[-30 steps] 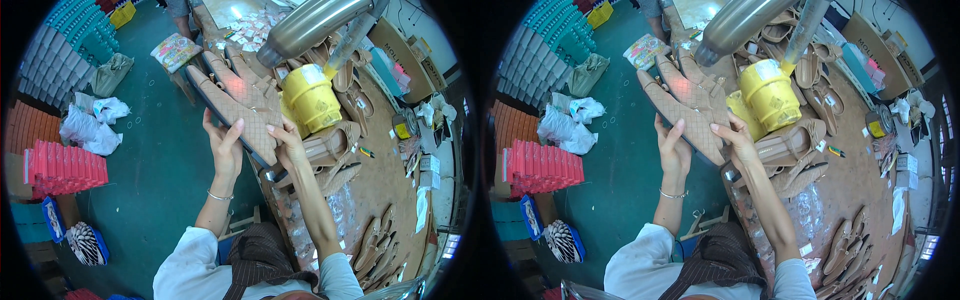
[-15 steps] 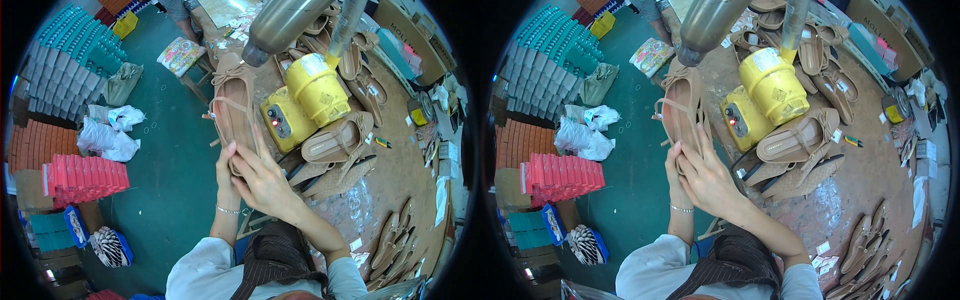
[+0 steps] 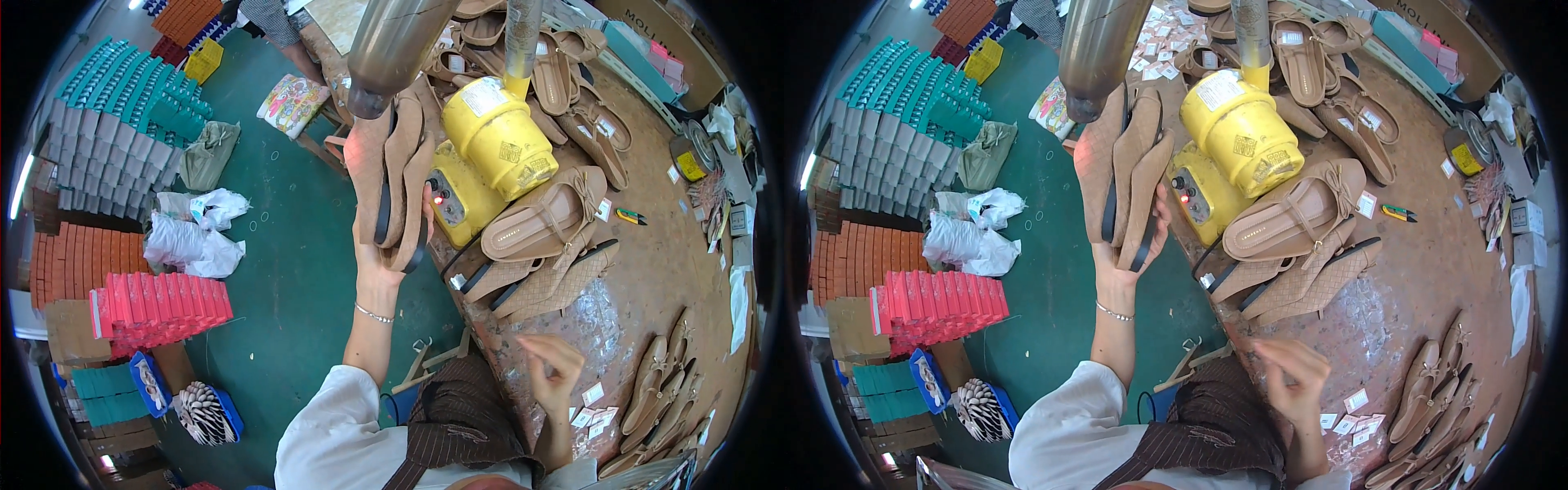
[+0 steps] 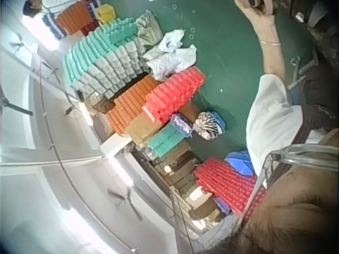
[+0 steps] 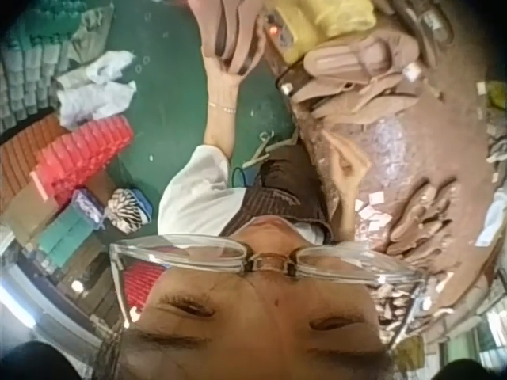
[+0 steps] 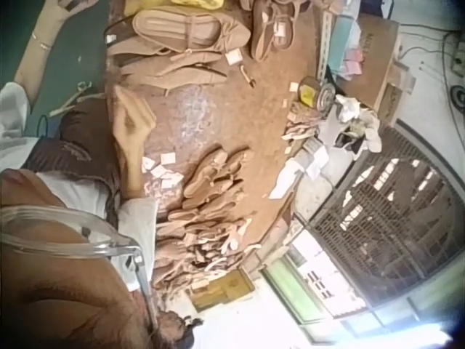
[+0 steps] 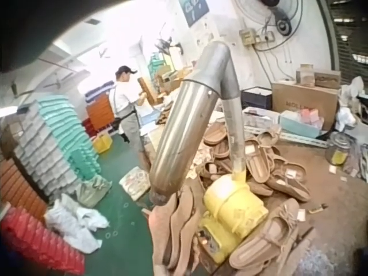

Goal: The recorder is seen finishing shoes by applying heat with a heat gun and attaching labels or size stickers to the insoles at a manufacturing workbench.

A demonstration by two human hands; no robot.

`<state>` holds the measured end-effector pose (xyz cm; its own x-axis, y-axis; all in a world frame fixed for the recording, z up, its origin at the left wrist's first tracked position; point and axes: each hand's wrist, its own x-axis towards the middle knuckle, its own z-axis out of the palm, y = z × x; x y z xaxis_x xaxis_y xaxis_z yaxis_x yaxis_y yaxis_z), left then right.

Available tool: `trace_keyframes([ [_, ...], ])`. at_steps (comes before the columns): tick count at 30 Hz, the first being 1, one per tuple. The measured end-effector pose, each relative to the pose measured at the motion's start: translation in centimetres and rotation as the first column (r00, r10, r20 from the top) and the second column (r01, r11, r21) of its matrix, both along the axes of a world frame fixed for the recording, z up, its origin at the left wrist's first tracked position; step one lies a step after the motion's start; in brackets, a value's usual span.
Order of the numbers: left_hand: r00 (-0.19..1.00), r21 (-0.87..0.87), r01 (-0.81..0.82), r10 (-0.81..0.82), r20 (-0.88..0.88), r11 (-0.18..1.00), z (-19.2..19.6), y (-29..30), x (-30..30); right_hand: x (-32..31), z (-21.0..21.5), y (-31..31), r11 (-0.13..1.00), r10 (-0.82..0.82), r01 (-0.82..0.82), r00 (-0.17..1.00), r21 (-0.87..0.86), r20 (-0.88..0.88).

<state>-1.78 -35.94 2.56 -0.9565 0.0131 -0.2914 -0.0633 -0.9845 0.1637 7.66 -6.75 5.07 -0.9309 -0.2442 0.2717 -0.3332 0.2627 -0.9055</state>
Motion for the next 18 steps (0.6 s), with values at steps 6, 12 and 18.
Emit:
trace_keyframes([
  [6, 0.985, 0.329, 0.117, -0.067, -0.159, 0.937, 0.1, 0.3, -1.5, 2.0, -1.8, 4.3, 0.969, -0.229, 0.218, 0.969, 0.116, 0.091],
  [12, 0.986, 0.377, 0.039, 0.026, -0.164, 0.925, 1.3, -0.6, -0.6, 2.8, -2.1, 5.1, 0.94, -0.327, 0.309, 0.938, 0.147, 0.118],
  [18, 0.993, 0.152, -0.094, 0.104, -0.054, 0.984, 0.2, -2.3, 3.8, 2.9, -1.5, 6.5, 0.914, -0.346, 0.337, 0.938, 0.226, 0.001],
])
